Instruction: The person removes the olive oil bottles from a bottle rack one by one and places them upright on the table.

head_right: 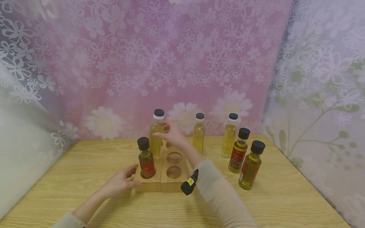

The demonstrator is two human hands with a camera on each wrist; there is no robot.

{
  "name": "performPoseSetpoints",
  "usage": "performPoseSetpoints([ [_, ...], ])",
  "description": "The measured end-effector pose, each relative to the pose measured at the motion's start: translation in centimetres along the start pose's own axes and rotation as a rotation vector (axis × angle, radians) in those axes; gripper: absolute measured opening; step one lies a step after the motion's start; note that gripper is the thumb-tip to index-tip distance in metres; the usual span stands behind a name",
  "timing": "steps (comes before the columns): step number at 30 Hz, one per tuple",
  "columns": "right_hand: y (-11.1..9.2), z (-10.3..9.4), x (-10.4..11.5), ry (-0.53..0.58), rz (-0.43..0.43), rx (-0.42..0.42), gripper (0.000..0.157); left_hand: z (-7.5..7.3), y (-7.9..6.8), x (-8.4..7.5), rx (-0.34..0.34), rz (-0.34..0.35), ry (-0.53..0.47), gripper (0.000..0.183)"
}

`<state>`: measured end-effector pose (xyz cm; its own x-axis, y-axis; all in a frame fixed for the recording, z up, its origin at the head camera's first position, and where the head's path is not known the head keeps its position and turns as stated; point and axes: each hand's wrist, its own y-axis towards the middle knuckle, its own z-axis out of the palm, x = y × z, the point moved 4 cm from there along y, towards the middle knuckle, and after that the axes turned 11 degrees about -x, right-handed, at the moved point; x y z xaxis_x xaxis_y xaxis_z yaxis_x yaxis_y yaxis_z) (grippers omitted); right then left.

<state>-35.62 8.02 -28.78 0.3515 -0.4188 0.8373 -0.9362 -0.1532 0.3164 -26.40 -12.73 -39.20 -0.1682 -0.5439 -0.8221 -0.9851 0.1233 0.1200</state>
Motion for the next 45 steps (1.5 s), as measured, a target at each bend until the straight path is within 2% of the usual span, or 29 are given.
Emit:
performPoseSetpoints([
  [6, -0.1, -2.1, 0.8, 0.029, 0.012, 0.019, 0.070, -0.1, 0.1, 0.1, 0.000, 0.013, -0.009, 0.084],
  [12, -0.1, -4.4, 0.3, 0.046, -0.005, 0.011, 0.067, 0.0, 0.1, 0.0, 0.011, 0.026, -0.011, 0.085],
  [26, -1.2, -9.6, -1.6, -0.093, 0.055, -0.060, 0.069, 0.1, 0.2, 0.3, 0.014, 0.027, -0.011, 0.085],
  [35, -2.1, -11.4, -3.0, -0.131, 0.063, -0.071, 0.071, 0.0, 0.0, 0.0, 0.015, 0.036, -0.028, 0.084],
  [42, -2.5, -12.3, -4.4, -0.148, 0.073, -0.066, 0.082, 0.1, 0.1, 0.2, 0.013, 0.032, -0.022, 0.086],
  [45, -2.7, -12.6, -4.9, -0.173, 0.064, -0.078, 0.080, 0.1, 0.2, 0.3, 0.011, 0.028, -0.017, 0.086],
])
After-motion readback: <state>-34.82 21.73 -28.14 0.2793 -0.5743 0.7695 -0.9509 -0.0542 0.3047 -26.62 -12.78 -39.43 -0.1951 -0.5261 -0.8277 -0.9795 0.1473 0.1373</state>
